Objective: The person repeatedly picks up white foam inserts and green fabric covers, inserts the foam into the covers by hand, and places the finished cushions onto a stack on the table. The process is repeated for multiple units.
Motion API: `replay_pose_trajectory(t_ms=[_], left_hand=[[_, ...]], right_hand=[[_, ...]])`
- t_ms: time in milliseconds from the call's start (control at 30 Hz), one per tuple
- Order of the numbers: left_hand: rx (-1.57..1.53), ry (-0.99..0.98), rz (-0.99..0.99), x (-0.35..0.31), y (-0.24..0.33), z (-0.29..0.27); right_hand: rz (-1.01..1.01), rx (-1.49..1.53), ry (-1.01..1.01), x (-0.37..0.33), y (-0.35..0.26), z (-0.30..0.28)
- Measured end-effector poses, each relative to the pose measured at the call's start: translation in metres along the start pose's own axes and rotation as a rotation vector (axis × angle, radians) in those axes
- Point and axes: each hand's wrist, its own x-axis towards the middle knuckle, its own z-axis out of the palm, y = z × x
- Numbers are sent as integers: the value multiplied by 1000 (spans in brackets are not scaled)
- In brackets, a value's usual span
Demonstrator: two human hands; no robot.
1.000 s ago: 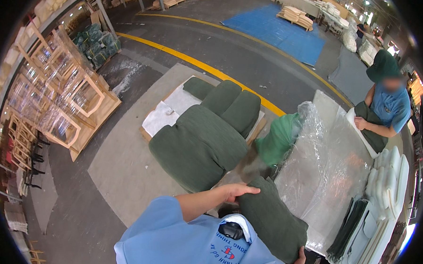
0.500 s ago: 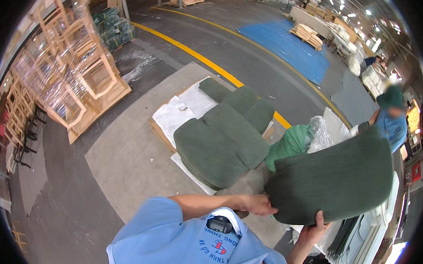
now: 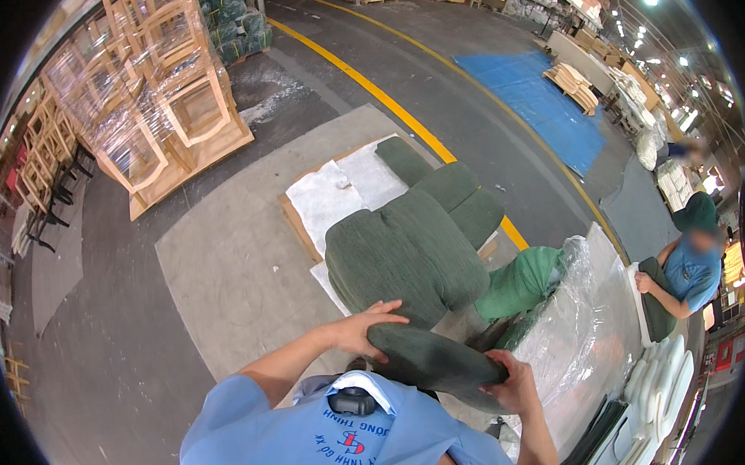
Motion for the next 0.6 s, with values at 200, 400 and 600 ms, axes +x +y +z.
replay_pose_trajectory(t_ms=[200,400,600], left_hand=[[-576,377,-187,4,9,23],[-1149,910,-133,35,5,-2],[-1267,1113,-302,73,-80,-52]], right_hand=[[-262,-253,-249,120,-22,-71],[-639,-119,147,216,-70,-121],[-262,302,9,241,8,-118]])
